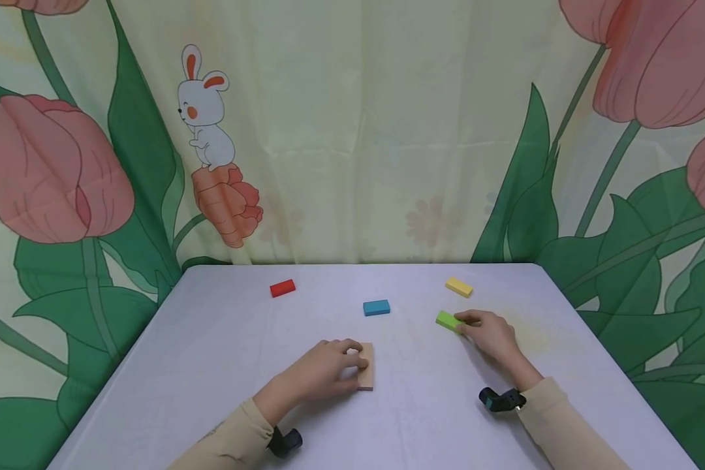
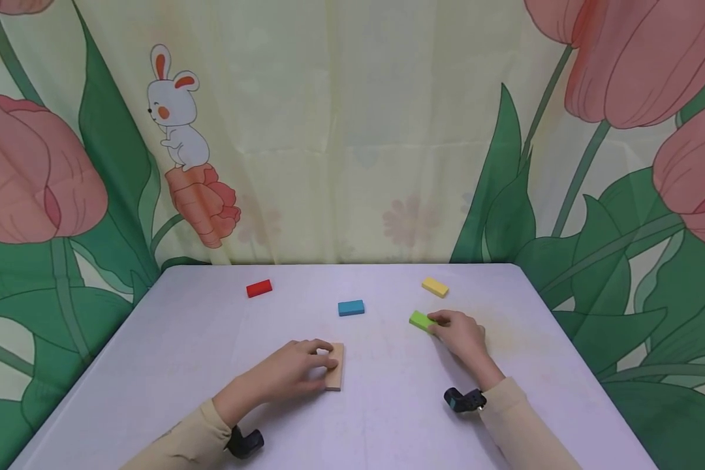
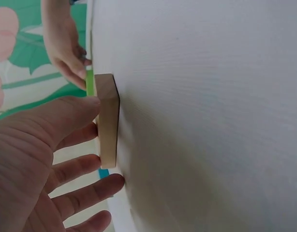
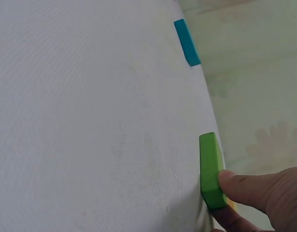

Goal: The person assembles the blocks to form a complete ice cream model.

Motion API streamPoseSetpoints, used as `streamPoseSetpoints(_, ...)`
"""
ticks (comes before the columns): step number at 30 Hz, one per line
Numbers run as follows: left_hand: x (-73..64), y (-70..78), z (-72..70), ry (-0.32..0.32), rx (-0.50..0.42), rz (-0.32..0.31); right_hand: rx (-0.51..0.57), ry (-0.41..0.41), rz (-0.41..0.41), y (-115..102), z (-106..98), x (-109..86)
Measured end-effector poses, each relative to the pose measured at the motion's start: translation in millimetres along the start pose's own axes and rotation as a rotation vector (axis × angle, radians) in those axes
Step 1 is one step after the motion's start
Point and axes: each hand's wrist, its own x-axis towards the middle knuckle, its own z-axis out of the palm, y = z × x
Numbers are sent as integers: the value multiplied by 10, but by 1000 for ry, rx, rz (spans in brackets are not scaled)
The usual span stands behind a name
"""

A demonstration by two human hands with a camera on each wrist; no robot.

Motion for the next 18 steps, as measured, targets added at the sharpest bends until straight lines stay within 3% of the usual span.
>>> streamPoseSetpoints(18,73,90,-3,-29,30,-7,0,-18,-20,-175,119,12)
